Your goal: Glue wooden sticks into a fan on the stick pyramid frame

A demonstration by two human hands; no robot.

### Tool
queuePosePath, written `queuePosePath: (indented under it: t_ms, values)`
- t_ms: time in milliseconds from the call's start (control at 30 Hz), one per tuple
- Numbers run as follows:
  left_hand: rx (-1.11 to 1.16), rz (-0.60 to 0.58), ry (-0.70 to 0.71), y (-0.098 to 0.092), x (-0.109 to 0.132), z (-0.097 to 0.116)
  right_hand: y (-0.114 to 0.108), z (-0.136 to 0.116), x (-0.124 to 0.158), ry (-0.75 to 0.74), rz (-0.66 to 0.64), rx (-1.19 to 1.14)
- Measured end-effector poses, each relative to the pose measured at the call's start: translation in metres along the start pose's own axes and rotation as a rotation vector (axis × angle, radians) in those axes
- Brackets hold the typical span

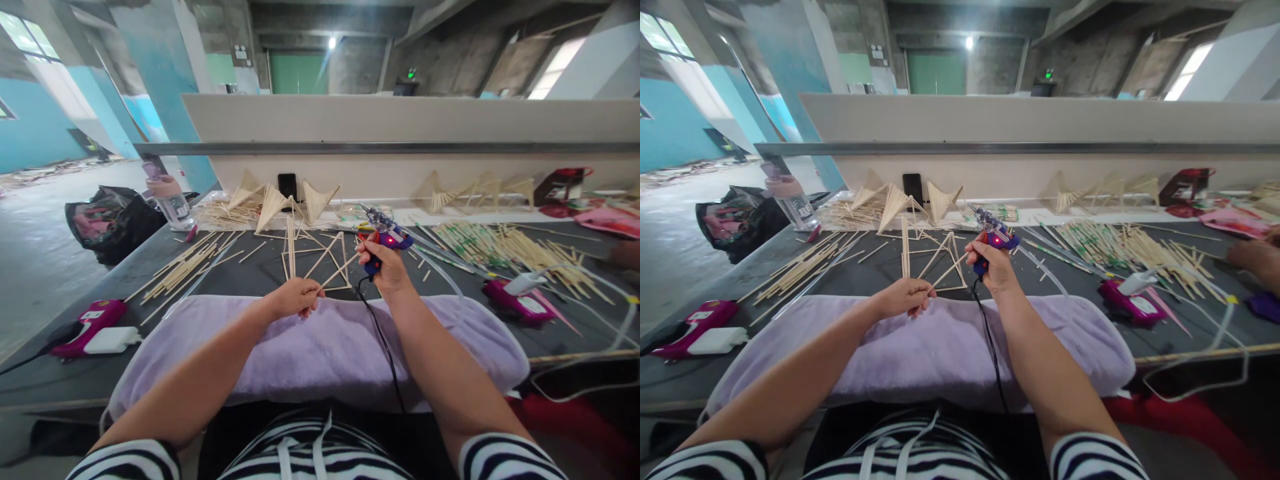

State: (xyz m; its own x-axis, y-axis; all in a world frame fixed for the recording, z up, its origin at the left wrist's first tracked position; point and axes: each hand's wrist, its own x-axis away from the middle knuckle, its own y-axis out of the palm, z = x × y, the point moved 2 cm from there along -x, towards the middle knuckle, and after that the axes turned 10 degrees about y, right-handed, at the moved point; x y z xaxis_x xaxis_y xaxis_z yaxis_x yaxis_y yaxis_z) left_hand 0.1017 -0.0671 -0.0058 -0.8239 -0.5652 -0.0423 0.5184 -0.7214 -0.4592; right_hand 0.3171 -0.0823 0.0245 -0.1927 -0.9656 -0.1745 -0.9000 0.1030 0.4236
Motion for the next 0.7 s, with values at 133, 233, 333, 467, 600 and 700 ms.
queuePosePath:
  t_ms: [133,233,333,467,600,700]
  values:
    - [-0.143,0.052,0.005,0.0009,-0.0001,0.0048,0.0002,0.0026,-0.0006,0.019,-0.018,-0.003]
    - [-0.118,0.027,-0.018,0.0017,-0.0005,0.0028,0.0007,0.0038,-0.0010,0.014,-0.042,0.002]
    - [-0.002,-0.043,-0.016,0.0010,-0.0006,-0.0001,-0.0002,0.0037,-0.0020,0.006,-0.040,0.011]
    - [0.067,-0.080,-0.025,-0.0020,-0.0008,-0.0013,-0.0018,0.0031,-0.0028,0.005,-0.029,0.009]
    - [0.088,-0.071,-0.042,-0.0015,-0.0014,-0.0011,-0.0020,0.0037,-0.0028,0.002,-0.045,-0.002]
    - [0.113,-0.057,-0.031,0.0002,-0.0017,-0.0005,-0.0027,0.0048,-0.0036,-0.001,-0.048,-0.009]
